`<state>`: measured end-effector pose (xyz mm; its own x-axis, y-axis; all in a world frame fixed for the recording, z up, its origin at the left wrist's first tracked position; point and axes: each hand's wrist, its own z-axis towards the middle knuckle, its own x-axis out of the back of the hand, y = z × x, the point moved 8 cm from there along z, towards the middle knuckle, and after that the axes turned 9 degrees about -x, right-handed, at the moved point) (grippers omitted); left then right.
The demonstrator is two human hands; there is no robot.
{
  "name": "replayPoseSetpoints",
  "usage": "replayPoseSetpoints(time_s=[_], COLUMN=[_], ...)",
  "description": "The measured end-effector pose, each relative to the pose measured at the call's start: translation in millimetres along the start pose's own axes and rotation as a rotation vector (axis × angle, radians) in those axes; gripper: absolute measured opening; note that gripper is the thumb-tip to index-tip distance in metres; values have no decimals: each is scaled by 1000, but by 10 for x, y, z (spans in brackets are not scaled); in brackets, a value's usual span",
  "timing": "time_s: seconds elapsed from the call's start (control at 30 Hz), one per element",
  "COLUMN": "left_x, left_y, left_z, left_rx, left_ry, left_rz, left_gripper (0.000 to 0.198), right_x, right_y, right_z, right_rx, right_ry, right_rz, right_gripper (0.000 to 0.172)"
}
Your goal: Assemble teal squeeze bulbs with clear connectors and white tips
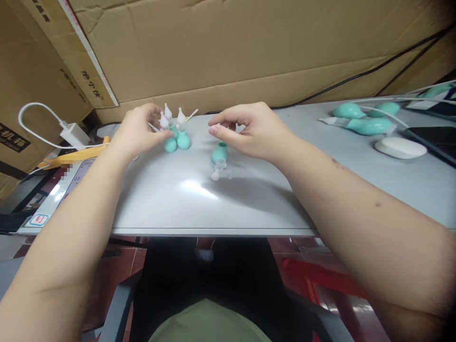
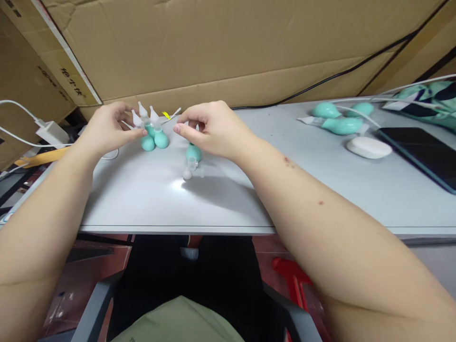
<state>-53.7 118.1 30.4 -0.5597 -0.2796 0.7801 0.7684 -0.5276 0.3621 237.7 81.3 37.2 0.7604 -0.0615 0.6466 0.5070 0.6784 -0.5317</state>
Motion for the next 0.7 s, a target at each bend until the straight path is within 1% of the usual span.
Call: replayPoseSetpoints(time_s=[0.03, 0.1, 0.17, 0.2, 0.27, 0.3, 0.33, 0.37, 0.4, 0.43, 0.47, 0.5, 0.53, 0.57, 0.63, 0.7], left_x=[-2, 18, 90, 144, 291, 368, 450, 498, 454, 417, 264, 126, -14, -178, -472, -673], left_y=[-3, 37, 159, 247, 460, 596, 755, 924, 1075, 1201, 1294, 1396, 1471, 1503, 1515, 1521], left_z=[-11, -34, -58, -73, -122, -160, -218, -279, -301, -334, -322, -342, -366, -381, -413, -446], left_rx=[-7, -42, -107, -140, -198, -246, -321, -416, -481, -526, -533, -581, -619, -623, -612, -626], left_ry=[12, 51, 123, 172, 308, 382, 472, 526, 465, 432, 264, 142, 34, -91, -297, -418], left_rz=[-12, -11, 14, 28, 31, 19, -7, -48, -64, -77, -86, -90, -92, -83, -73, -38], left_gripper=[59, 65, 68, 69, 73, 73, 72, 66, 51, 33, 19, 13, 11, 12, 21, 26], right_x=[6, 26, 61, 86, 125, 133, 115, 99, 85, 73, 65, 55, 39, 16, -39, -86], right_y=[8, 7, -17, -34, -64, -74, -77, -78, -71, -53, -31, -6, 21, 36, 87, 186], right_z=[1, 0, -1, -1, 1, 0, -7, -20, -38, -59, -82, -107, -137, -170, -228, -263], right_rx=[-1, 6, 10, 6, -24, -41, -59, -65, -66, -64, -56, -48, -42, -30, -63, -190], right_ry=[0, -2, -10, -15, -59, -102, -180, -255, -327, -395, -454, -511, -570, -632, -738, -792], right_rz=[-7, -15, -15, -15, -21, -25, -36, -48, -62, -78, -92, -105, -119, -131, -183, -280], right_gripper=[28, 28, 30, 32, 37, 41, 44, 46, 48, 47, 45, 41, 36, 33, 25, 23])
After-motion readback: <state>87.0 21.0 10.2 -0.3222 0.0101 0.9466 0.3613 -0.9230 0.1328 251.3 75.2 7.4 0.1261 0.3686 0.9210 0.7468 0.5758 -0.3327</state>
